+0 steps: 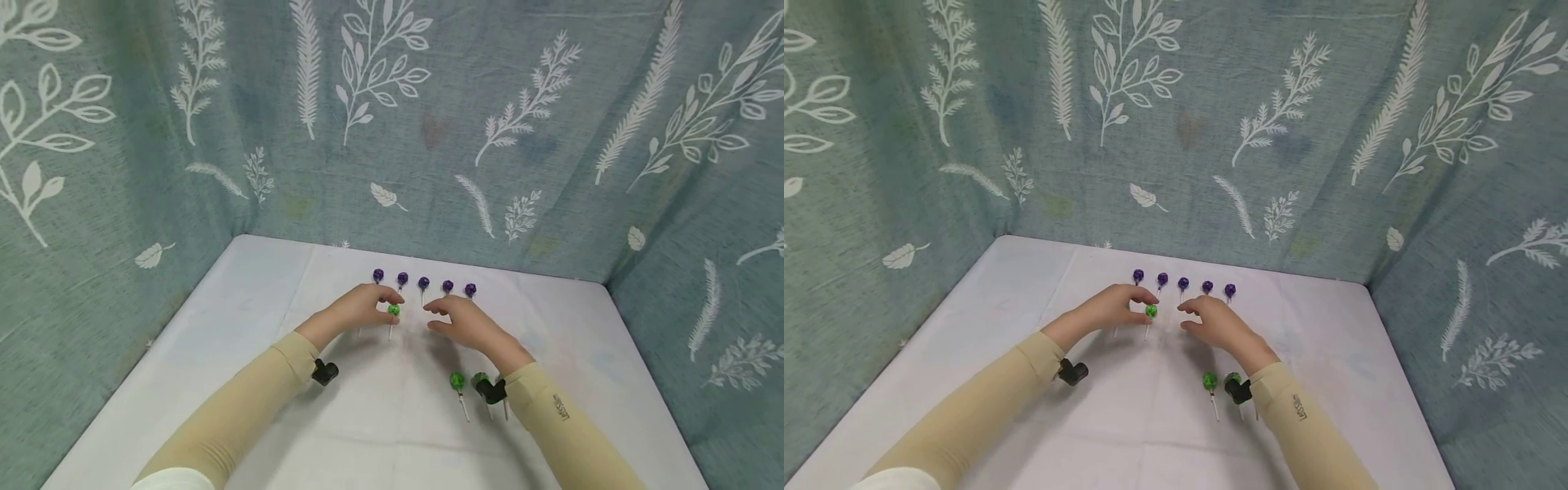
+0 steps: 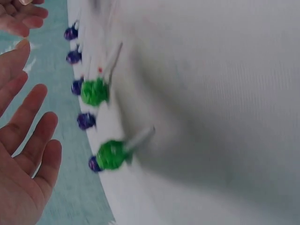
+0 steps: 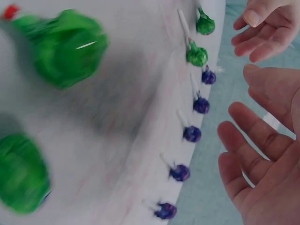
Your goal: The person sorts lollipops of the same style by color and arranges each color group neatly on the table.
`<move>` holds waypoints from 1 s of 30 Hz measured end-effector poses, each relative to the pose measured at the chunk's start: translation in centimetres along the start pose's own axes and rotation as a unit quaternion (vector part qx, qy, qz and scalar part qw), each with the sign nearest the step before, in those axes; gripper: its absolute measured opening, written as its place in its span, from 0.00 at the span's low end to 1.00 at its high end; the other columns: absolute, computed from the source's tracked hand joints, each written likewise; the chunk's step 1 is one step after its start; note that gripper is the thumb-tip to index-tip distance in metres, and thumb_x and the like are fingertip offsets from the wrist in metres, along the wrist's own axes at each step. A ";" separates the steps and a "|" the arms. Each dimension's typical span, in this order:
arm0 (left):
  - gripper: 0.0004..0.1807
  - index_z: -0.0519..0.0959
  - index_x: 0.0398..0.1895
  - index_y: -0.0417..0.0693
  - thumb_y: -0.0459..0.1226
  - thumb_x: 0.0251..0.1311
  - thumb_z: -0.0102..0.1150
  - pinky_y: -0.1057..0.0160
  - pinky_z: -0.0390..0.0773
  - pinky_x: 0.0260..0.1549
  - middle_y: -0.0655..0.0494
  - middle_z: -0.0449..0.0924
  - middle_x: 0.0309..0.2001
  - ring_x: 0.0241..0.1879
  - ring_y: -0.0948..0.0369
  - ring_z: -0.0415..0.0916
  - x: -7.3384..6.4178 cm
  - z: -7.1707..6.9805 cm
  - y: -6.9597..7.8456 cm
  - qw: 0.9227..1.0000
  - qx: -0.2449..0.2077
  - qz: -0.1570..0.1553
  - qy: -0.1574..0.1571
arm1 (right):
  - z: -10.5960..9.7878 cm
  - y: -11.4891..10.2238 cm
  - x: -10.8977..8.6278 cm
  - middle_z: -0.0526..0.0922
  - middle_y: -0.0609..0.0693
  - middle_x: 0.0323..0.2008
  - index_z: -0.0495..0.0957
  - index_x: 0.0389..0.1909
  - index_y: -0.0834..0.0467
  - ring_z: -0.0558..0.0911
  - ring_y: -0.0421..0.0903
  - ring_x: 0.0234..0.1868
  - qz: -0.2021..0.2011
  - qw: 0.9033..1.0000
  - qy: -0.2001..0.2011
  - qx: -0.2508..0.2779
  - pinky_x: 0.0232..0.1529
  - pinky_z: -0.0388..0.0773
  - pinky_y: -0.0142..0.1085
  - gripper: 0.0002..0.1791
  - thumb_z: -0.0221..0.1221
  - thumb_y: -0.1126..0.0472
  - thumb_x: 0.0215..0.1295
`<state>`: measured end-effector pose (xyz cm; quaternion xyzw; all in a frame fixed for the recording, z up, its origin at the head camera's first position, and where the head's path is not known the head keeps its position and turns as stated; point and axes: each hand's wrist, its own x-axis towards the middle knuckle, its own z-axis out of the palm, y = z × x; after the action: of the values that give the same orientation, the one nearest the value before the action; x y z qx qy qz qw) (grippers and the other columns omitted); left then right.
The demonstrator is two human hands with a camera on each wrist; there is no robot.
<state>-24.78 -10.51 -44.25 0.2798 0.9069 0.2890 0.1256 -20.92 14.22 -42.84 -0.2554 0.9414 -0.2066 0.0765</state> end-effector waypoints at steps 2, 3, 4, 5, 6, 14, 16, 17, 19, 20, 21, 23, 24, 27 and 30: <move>0.22 0.76 0.50 0.64 0.52 0.49 0.63 0.57 0.70 0.47 0.59 0.76 0.49 0.50 0.58 0.71 0.1 0.4 0.7 1.000 -0.003 0.001 -0.004 | -0.1 0.4 -0.8 0.76 0.46 0.50 0.74 0.53 0.47 0.74 0.42 0.49 0.000 1.000 -0.001 -0.001 0.47 0.71 0.39 0.20 0.58 0.51 0.60; 0.22 0.75 0.50 0.65 0.52 0.48 0.63 0.57 0.70 0.47 0.59 0.76 0.49 0.50 0.58 0.71 0.2 0.6 1.1 1.000 -0.006 0.003 -0.007 | -0.2 0.5 -1.2 0.76 0.46 0.50 0.74 0.53 0.47 0.74 0.42 0.49 0.000 1.000 0.001 -0.003 0.48 0.71 0.39 0.20 0.58 0.51 0.59; 0.22 0.75 0.49 0.66 0.52 0.48 0.64 0.57 0.70 0.47 0.60 0.76 0.49 0.50 0.58 0.71 0.2 0.9 1.4 1.000 -0.009 0.005 -0.008 | -0.2 0.7 -1.7 0.76 0.46 0.50 0.74 0.53 0.47 0.74 0.42 0.49 0.000 1.000 0.003 -0.004 0.48 0.71 0.39 0.20 0.58 0.51 0.59; 0.21 0.76 0.49 0.65 0.51 0.48 0.64 0.57 0.70 0.47 0.60 0.76 0.49 0.50 0.58 0.71 0.3 1.1 1.7 1.000 -0.016 0.010 -0.010 | -0.3 0.9 -2.1 0.76 0.46 0.49 0.74 0.53 0.47 0.74 0.42 0.49 0.002 1.000 0.005 -0.002 0.48 0.71 0.40 0.20 0.58 0.51 0.59; 0.21 0.76 0.49 0.65 0.51 0.48 0.64 0.58 0.70 0.47 0.60 0.76 0.49 0.50 0.58 0.71 0.4 1.3 2.0 1.000 -0.019 0.015 -0.011 | -0.4 1.1 -2.6 0.76 0.45 0.49 0.74 0.52 0.47 0.74 0.42 0.49 0.003 1.000 0.008 -0.001 0.48 0.71 0.40 0.19 0.59 0.51 0.59; 0.23 0.77 0.50 0.61 0.51 0.49 0.64 0.58 0.69 0.49 0.71 0.74 0.47 0.52 0.64 0.68 1.1 3.8 3.6 0.998 -0.032 0.052 -0.017 | -0.5 2.9 -5.9 0.77 0.45 0.46 0.77 0.50 0.49 0.74 0.45 0.50 0.027 0.999 0.019 0.011 0.50 0.70 0.42 0.18 0.60 0.52 0.58; 0.22 0.77 0.49 0.61 0.51 0.48 0.64 0.59 0.69 0.49 0.73 0.73 0.47 0.52 0.66 0.67 1.1 4.4 4.1 0.998 -0.038 0.054 -0.019 | -0.4 3.3 -6.6 0.77 0.46 0.47 0.77 0.50 0.51 0.74 0.45 0.50 0.031 0.999 0.018 0.018 0.50 0.70 0.43 0.19 0.60 0.52 0.58; 0.22 0.77 0.48 0.61 0.52 0.48 0.64 0.59 0.69 0.49 0.74 0.74 0.46 0.52 0.66 0.67 1.1 4.7 4.3 0.997 -0.040 0.055 -0.019 | -0.3 3.5 -7.0 0.78 0.46 0.47 0.77 0.50 0.51 0.74 0.45 0.50 0.032 0.999 0.019 0.021 0.50 0.70 0.43 0.18 0.60 0.52 0.58; 0.22 0.77 0.48 0.60 0.52 0.48 0.64 0.60 0.69 0.48 0.73 0.74 0.46 0.52 0.66 0.68 1.1 5.4 4.8 0.997 -0.045 0.061 -0.023 | -0.2 3.9 -7.7 0.78 0.47 0.46 0.77 0.49 0.52 0.74 0.44 0.50 0.034 0.999 0.021 0.027 0.50 0.70 0.44 0.18 0.60 0.53 0.58; 0.22 0.77 0.48 0.61 0.52 0.48 0.63 0.61 0.69 0.48 0.72 0.74 0.46 0.51 0.66 0.68 1.1 5.7 5.0 0.997 -0.044 0.065 -0.025 | -0.1 4.1 -8.0 0.78 0.47 0.46 0.78 0.49 0.52 0.74 0.43 0.50 0.035 0.999 0.022 0.030 0.50 0.70 0.44 0.18 0.61 0.53 0.57; 0.22 0.77 0.48 0.60 0.52 0.48 0.63 0.62 0.69 0.48 0.72 0.75 0.46 0.51 0.67 0.68 1.2 6.0 5.3 0.996 -0.045 0.067 -0.026 | 0.0 4.3 -8.3 0.78 0.47 0.46 0.78 0.49 0.53 0.74 0.43 0.49 0.037 0.999 0.023 0.032 0.50 0.70 0.44 0.18 0.61 0.53 0.57; 0.22 0.77 0.48 0.60 0.52 0.49 0.63 0.62 0.70 0.47 0.69 0.75 0.46 0.50 0.67 0.69 1.3 6.6 5.9 0.996 -0.050 0.073 -0.030 | 0.1 4.7 -9.0 0.78 0.45 0.45 0.78 0.48 0.52 0.74 0.42 0.49 0.041 0.998 0.024 0.033 0.50 0.70 0.43 0.17 0.61 0.53 0.57; 0.22 0.77 0.49 0.59 0.51 0.49 0.63 0.62 0.71 0.46 0.67 0.76 0.47 0.50 0.66 0.69 1.3 6.9 6.2 0.995 -0.054 0.076 -0.033 | 0.2 4.9 -9.3 0.78 0.45 0.45 0.79 0.48 0.52 0.74 0.41 0.49 0.042 0.998 0.025 0.032 0.50 0.70 0.43 0.17 0.61 0.53 0.57; 0.22 0.77 0.49 0.58 0.50 0.49 0.63 0.63 0.71 0.45 0.64 0.76 0.47 0.49 0.65 0.71 1.5 7.6 6.8 0.993 -0.063 0.085 -0.041 | 0.6 5.6 -10.0 0.79 0.43 0.44 0.79 0.47 0.51 0.74 0.40 0.48 0.038 0.999 0.025 0.029 0.49 0.70 0.41 0.16 0.61 0.53 0.57; 0.23 0.76 0.50 0.57 0.51 0.49 0.63 0.63 0.71 0.45 0.63 0.76 0.48 0.46 0.63 0.73 1.6 8.4 7.4 0.992 -0.071 0.086 -0.057 | 0.9 6.2 -10.5 0.79 0.42 0.44 0.79 0.46 0.52 0.74 0.40 0.47 0.022 0.999 0.028 0.027 0.49 0.70 0.40 0.16 0.61 0.53 0.57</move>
<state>-19.65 -0.77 -46.68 0.3629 0.8481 0.3460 0.1714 -14.46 24.13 -45.89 -0.2260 0.9427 -0.2376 0.0612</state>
